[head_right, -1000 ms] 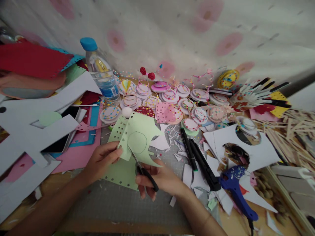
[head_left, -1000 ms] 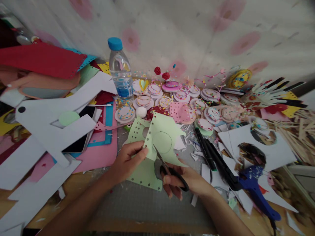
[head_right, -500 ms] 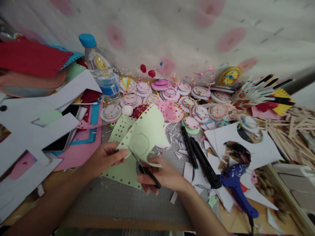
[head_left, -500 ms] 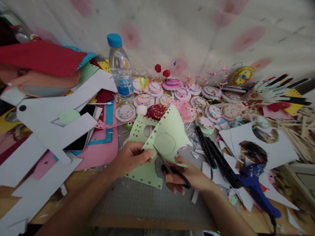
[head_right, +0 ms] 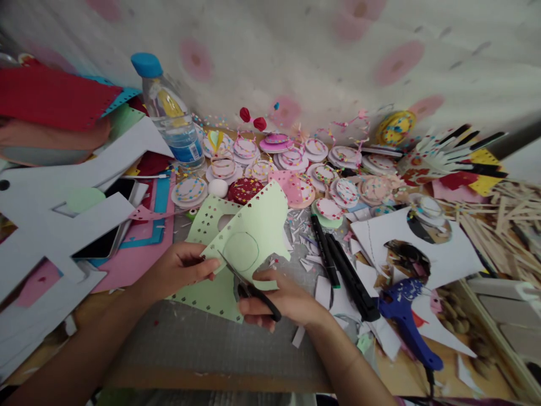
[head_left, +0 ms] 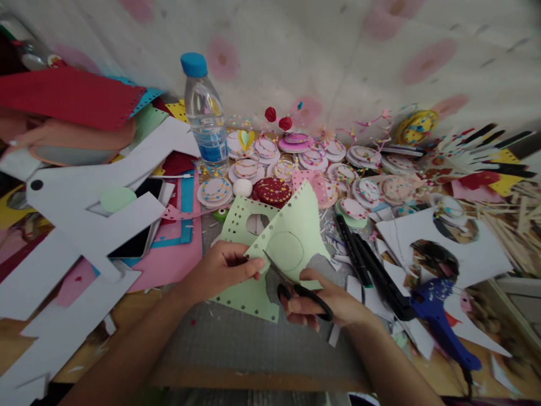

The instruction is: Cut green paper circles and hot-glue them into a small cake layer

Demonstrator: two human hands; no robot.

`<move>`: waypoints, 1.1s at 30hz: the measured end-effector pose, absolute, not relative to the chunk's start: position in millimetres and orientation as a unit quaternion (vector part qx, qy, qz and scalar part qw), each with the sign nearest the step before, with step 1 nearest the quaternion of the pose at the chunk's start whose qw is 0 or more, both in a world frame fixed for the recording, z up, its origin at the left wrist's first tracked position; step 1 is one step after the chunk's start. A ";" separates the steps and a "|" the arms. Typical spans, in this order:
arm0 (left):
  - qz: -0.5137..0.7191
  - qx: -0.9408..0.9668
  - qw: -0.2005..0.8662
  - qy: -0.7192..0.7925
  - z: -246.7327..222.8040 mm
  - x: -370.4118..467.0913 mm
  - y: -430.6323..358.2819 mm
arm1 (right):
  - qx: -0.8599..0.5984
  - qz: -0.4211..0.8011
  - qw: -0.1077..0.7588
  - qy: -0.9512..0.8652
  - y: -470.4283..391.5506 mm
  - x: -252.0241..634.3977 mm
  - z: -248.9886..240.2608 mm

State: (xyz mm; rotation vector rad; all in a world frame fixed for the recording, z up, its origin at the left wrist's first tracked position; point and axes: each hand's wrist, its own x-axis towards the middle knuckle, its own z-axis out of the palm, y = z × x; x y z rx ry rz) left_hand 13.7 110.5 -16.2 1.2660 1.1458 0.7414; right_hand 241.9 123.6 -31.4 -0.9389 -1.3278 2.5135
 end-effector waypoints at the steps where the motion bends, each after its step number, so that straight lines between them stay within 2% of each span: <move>1: 0.318 0.545 0.596 0.497 -16.7 13.6 110.5 | -0.312 0.838 0.073 -0.441 123.6 242.3 -32.1; 33: 0.289 0.539 0.617 0.495 -16.2 11.8 110.6 | -0.290 0.851 0.099 -0.426 118.9 244.3 -40.2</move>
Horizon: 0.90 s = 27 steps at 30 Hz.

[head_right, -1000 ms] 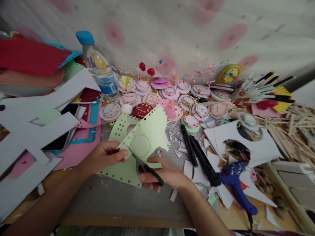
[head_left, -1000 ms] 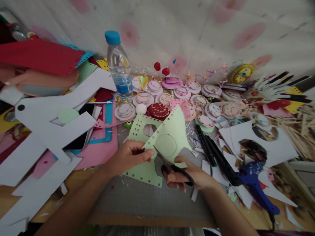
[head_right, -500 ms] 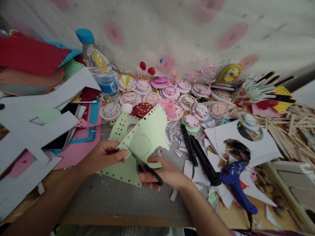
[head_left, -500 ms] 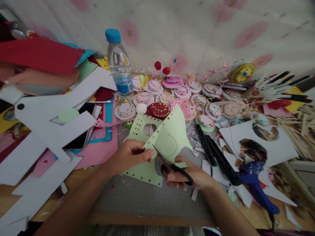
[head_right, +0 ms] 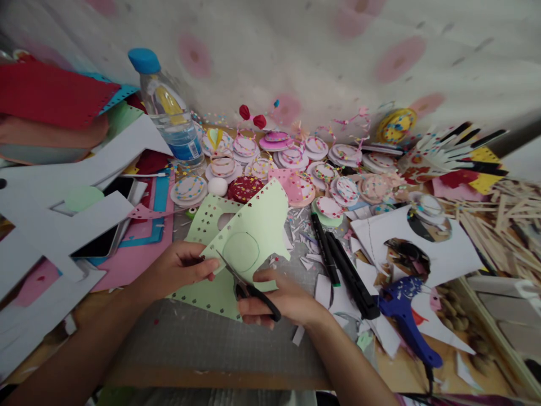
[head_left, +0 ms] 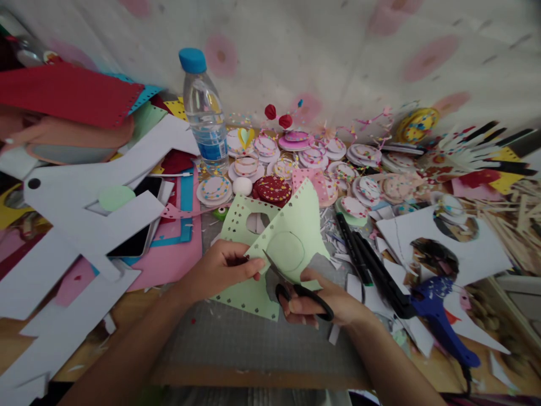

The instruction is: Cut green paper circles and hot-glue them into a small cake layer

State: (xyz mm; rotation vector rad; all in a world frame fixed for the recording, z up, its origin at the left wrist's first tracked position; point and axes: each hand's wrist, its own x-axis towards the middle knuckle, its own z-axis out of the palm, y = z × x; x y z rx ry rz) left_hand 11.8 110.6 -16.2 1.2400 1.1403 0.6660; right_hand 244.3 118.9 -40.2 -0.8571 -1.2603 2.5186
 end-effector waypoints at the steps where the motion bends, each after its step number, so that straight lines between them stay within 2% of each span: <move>1: 0.287 0.540 0.617 0.495 -16.5 11.9 110.8 | -0.290 0.851 0.099 -0.427 118.9 244.4 -40.4; 27: 0.272 0.550 0.612 0.499 -17.5 10.0 110.5 | -0.283 0.842 0.097 -0.449 121.3 242.5 -37.2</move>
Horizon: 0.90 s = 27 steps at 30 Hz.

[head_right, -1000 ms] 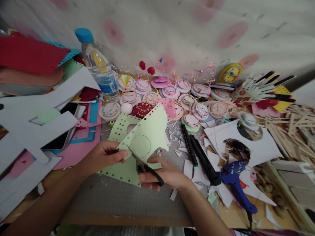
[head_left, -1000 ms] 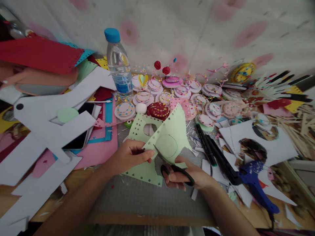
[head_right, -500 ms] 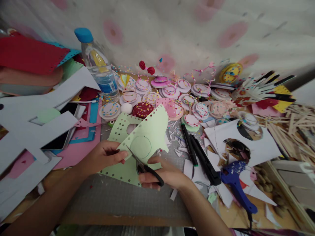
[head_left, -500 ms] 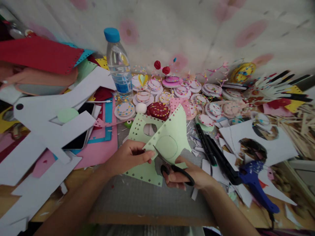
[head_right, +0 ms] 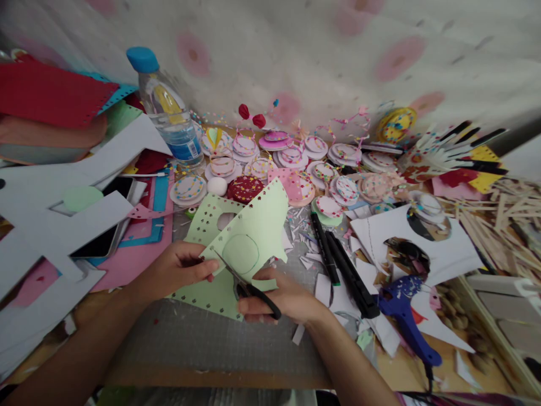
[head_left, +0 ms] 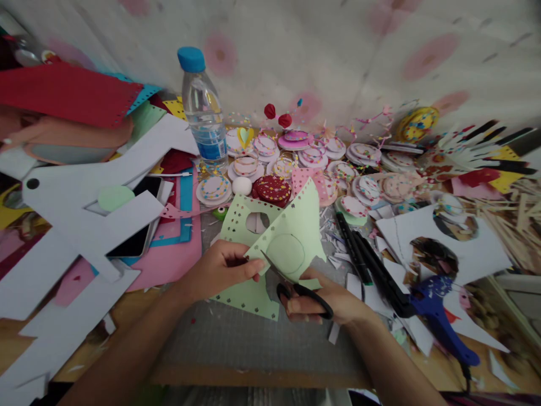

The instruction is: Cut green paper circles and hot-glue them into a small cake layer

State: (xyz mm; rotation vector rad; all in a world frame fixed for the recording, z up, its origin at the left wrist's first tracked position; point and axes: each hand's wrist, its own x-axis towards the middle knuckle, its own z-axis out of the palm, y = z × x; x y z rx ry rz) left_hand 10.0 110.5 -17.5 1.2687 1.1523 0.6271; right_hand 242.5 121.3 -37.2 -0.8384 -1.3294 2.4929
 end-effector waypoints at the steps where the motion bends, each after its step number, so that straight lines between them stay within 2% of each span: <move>1: 0.273 0.549 0.612 0.500 -17.1 10.2 110.7 | -0.285 0.841 0.096 -0.450 121.5 242.4 -36.5; 7: 0.279 0.535 0.613 0.511 -14.3 11.1 109.9 | -0.318 0.826 0.078 -0.459 122.7 244.0 -38.3; 15: 0.330 0.498 0.648 0.472 -11.2 18.5 107.5 | -0.301 0.848 0.136 -0.414 116.6 238.4 -40.8; 27: 0.343 0.493 0.650 0.466 -11.6 18.8 105.8 | -0.284 0.857 0.137 -0.407 115.5 237.1 -40.4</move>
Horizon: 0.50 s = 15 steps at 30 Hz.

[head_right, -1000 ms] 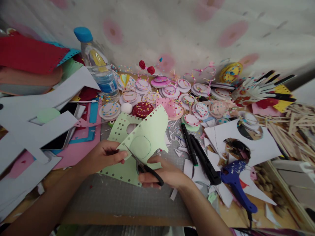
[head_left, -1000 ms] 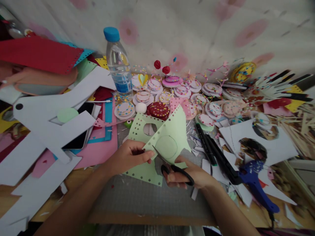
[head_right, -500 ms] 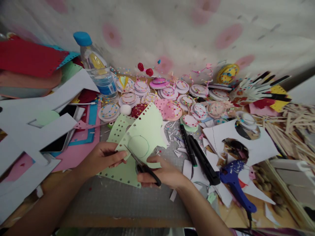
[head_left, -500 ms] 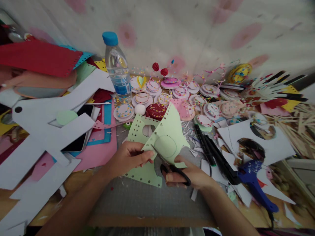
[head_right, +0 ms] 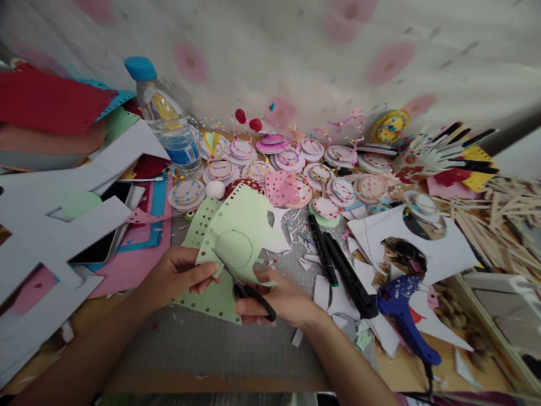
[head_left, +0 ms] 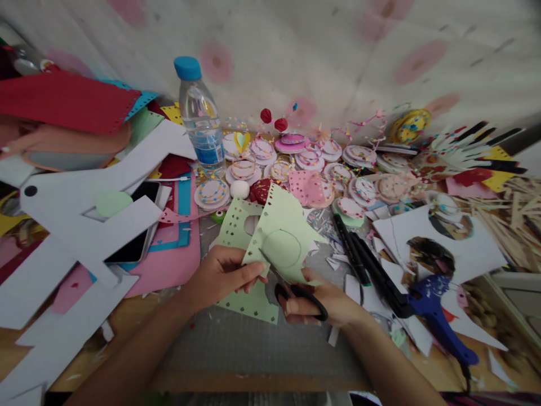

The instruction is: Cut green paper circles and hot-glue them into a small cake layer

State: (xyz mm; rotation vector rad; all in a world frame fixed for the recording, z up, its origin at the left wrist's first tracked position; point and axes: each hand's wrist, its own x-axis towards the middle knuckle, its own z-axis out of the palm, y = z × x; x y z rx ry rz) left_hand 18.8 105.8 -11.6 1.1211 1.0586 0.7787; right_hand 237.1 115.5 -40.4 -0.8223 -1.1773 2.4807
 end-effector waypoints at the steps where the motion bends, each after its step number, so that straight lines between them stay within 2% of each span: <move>1: 0.344 0.495 0.650 0.464 -11.7 18.6 105.8 | -0.289 0.857 0.135 -0.405 115.2 236.9 -40.4; 10: 0.328 0.515 0.646 0.459 -9.3 17.8 106.6 | -0.245 0.883 0.165 -0.366 114.9 232.2 -36.5; 15: 0.356 0.552 0.565 0.500 -9.4 8.2 109.0 | -0.254 0.880 0.156 -0.370 115.9 234.8 -38.2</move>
